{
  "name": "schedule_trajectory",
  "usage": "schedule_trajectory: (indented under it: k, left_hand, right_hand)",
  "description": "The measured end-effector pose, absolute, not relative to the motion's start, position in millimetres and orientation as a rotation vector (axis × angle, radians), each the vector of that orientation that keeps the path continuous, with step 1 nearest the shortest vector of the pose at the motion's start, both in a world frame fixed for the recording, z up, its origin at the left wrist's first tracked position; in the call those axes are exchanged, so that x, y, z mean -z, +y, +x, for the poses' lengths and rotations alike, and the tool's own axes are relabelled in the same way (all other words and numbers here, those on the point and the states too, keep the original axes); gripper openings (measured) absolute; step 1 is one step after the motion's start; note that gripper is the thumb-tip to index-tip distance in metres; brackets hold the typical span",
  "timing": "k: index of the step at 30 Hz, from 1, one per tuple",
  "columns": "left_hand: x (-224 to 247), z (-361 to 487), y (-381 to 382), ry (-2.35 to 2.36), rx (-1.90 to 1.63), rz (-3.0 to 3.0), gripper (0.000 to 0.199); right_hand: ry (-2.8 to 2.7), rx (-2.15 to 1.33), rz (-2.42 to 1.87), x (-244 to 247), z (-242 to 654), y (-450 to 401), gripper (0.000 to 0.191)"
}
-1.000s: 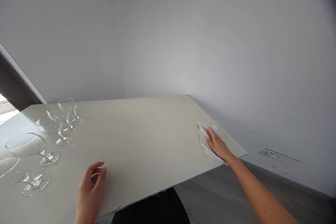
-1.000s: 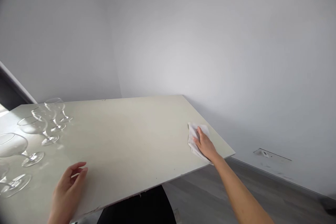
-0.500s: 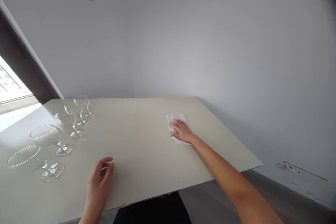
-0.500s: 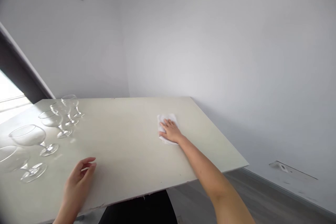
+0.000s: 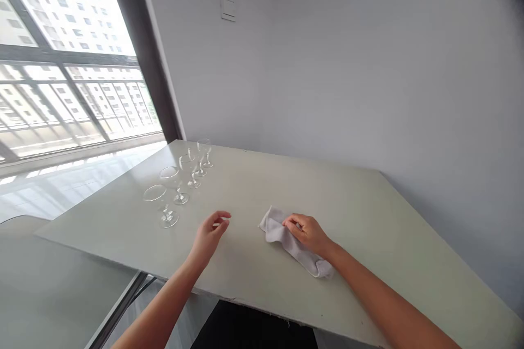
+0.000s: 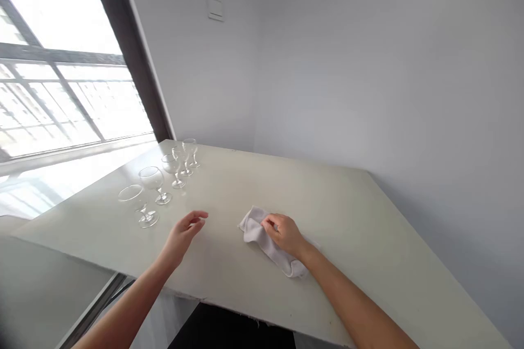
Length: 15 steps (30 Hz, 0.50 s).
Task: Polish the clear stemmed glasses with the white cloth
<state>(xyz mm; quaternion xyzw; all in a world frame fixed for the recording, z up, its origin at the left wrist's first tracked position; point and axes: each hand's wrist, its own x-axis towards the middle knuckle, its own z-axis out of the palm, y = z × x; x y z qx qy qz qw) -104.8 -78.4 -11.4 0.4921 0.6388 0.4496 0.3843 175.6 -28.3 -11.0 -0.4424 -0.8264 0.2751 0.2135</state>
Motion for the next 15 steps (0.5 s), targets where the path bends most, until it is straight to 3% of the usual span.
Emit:
schedule_trajectory:
  k: [5,12,15]
  left_hand:
    - [-3,-98,-27,1.286,-1.255,0.944,0.032]
    - [0,-108,90,1.625,-1.49,0.707,0.058]
    - [2,-119,129,1.737,-1.541,0.768,0.055]
  right_hand:
    - [-2.402,-0.39,-1.099,40,166,-37,0.024]
    - [-2.362,-0.377,-1.097,53,167,-38,0.03]
    - [-2.397,-0.441,-1.128,52,168,-36,0.032]
